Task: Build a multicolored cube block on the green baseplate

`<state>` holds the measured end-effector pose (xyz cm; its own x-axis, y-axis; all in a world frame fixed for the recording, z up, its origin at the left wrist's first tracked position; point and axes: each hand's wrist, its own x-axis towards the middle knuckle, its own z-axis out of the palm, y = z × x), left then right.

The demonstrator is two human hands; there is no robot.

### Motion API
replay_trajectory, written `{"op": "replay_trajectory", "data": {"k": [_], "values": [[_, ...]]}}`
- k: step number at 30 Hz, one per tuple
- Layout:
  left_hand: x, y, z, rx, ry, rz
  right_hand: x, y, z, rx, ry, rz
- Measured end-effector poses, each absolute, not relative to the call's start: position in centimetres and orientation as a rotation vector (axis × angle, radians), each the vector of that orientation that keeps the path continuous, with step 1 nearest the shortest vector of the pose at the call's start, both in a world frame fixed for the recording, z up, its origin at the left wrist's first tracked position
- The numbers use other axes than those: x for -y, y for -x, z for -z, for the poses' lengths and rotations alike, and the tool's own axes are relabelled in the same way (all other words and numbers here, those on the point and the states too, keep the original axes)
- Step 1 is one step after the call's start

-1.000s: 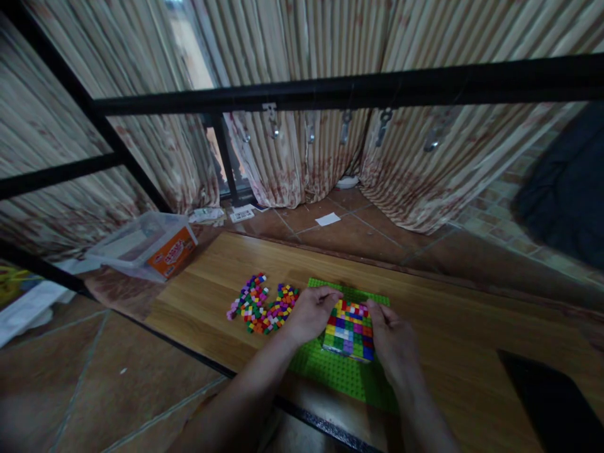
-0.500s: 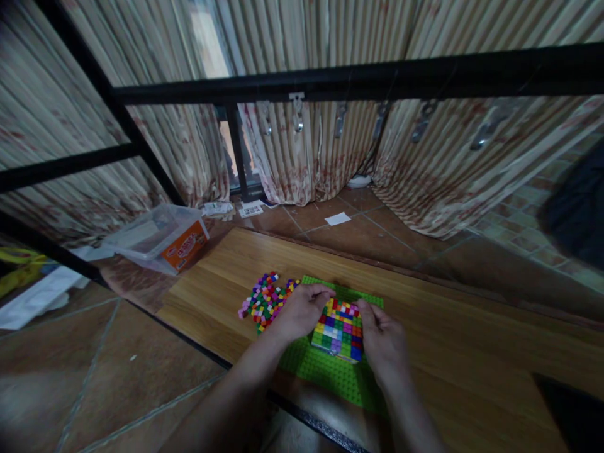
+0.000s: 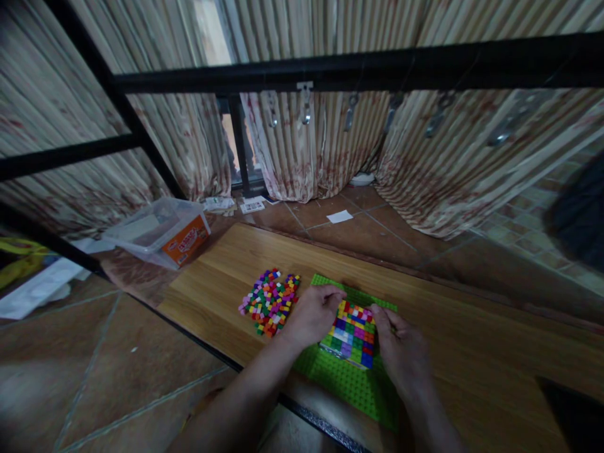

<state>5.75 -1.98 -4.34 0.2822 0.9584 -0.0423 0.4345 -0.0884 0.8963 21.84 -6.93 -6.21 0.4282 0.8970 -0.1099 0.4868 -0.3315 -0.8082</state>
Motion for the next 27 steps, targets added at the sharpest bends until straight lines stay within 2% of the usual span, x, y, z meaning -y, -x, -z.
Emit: {"op": "replay_trajectory", "data": {"k": [9,16,22,27], "values": [[3.2,-6.2,3.7,-1.219,-1.766,-0.73,7.4,-24.7,6.4,1.323,2.162,-0.528],[2.3,2.3,2.5,-1.585,-1.675,-0.988,7.3,-24.7,5.5,1.294,2.161,-0.549],[6.1,11.0,3.3,-2.069,-1.663,-0.593,8.8,-25.0,4.0,1.238,1.991,-0.596],[7.5,11.0,4.9,-2.076,-1.779,-0.541,10.3,-25.8,4.7,1.253,1.907,-0.574]]}}
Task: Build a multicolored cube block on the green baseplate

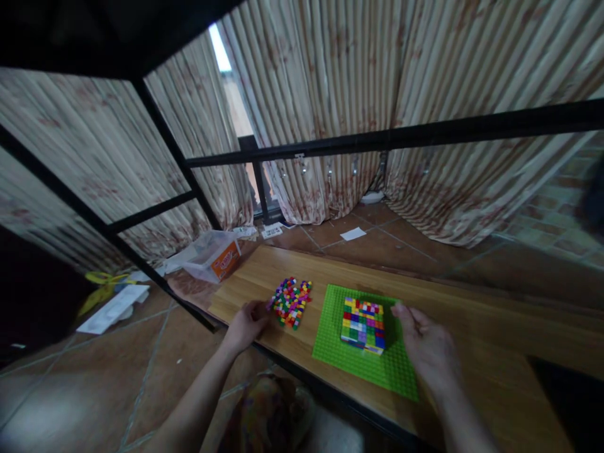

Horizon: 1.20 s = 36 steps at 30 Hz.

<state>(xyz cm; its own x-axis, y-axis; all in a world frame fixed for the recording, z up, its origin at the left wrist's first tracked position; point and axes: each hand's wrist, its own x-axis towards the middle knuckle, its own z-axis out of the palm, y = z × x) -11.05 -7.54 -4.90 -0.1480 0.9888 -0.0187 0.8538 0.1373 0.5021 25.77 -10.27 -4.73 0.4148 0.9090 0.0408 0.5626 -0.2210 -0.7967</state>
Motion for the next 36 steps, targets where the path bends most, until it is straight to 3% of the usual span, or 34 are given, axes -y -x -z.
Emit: {"op": "replay_trajectory", "data": {"k": [11,25,32,36], "values": [[3.5,8.9,5.2,-2.059,-1.937,-0.44,8.9,-25.3,4.6,1.403,1.87,-0.531],[4.3,9.8,6.0,-1.979,-1.589,-0.876,8.6,-25.3,4.4,1.393,1.821,-0.464],[6.3,7.1,3.7,-1.58,-1.268,-1.106,8.7,-24.0,4.3,1.245,1.558,-0.571],[7.7,1.6,1.1,-0.964,-0.686,-1.159,9.6,-21.4,2.8,1.318,1.194,-0.785]]}}
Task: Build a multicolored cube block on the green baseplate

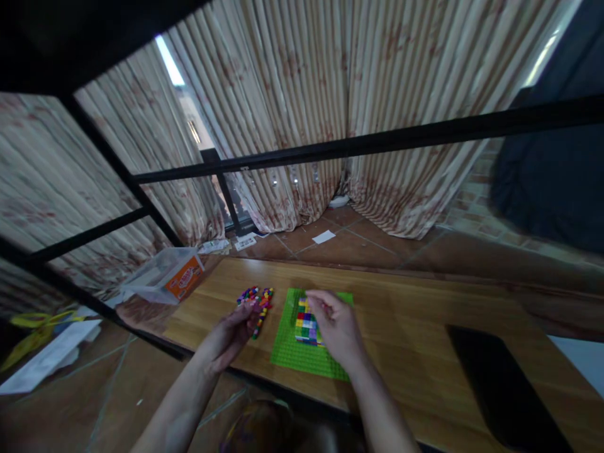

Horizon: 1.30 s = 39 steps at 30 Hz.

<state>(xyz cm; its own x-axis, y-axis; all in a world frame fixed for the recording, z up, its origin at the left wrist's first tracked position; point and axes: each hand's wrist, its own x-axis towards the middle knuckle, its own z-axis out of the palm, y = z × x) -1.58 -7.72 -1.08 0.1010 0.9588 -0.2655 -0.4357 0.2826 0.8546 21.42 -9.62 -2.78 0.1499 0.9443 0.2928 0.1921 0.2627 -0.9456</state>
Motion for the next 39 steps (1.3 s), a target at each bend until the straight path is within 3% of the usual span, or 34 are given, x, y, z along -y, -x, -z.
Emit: {"op": "replay_trajectory", "data": {"k": [8,20,28,33,39], "values": [[7.8,-6.9,-0.5,-0.561,-0.45,-0.828,10.6,-21.4,0.2,1.512,1.021,-0.802],[4.5,-9.8,-0.3,-0.698,-0.411,-0.712,8.9,-22.5,2.0,1.363,1.198,-0.617],[2.6,-7.1,0.1,-0.782,-0.465,-0.824,9.6,-24.6,2.4,0.923,1.31,-0.732],[0.8,-4.5,1.6,-1.019,-0.752,-1.023,9.7,-26.1,4.4,1.032,1.48,-0.805],[1.4,-5.2,3.0,-1.07,-0.952,-0.889,10.1,-25.2,4.5,1.193,1.582,-0.719]]}}
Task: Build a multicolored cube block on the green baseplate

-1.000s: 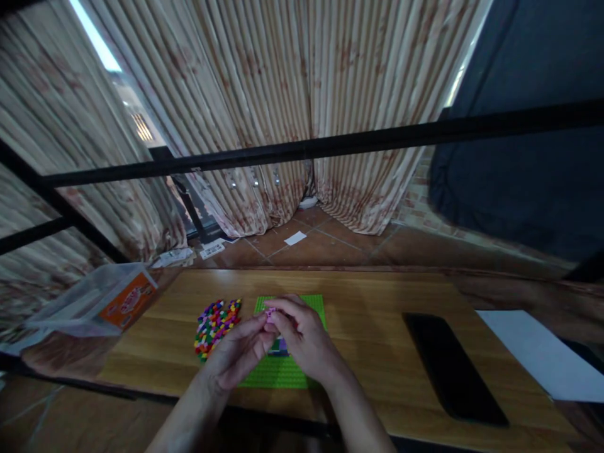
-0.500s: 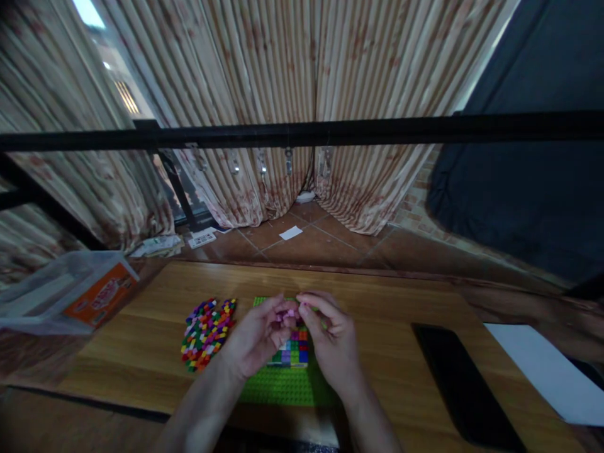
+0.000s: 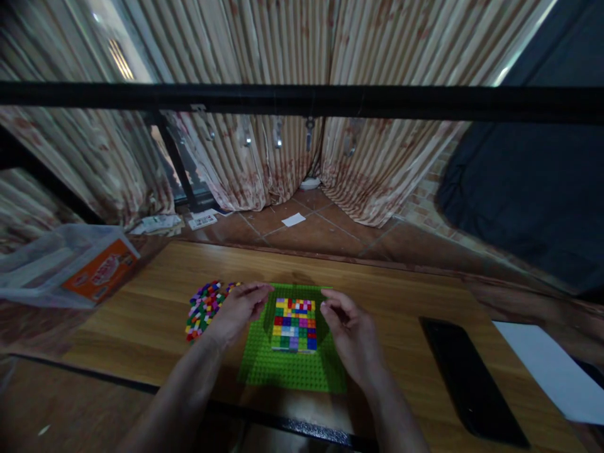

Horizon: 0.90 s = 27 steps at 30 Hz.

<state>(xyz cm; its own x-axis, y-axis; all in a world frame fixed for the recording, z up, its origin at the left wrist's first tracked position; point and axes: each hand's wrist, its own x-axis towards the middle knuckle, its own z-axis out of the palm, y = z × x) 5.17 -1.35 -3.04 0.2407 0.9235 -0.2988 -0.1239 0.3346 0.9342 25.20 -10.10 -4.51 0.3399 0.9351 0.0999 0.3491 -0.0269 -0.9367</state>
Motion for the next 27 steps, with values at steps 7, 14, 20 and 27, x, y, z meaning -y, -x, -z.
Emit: {"op": "replay_trajectory", "data": {"k": [7,14,20,27], "values": [[2.0,-5.5,3.3,-1.084,-0.993,-0.836,9.5,-22.0,3.7,1.453,1.511,-0.652],[2.0,-5.3,4.2,-1.049,-1.033,-0.806,8.3,-19.7,3.7,1.692,1.47,-0.503],[2.2,-5.0,4.5,-1.036,-1.057,-0.782,7.6,-19.2,4.6,1.823,1.456,-0.338],[2.3,-4.9,5.2,-1.027,-1.096,-0.74,7.5,-19.1,4.8,1.862,1.494,-0.256]]}}
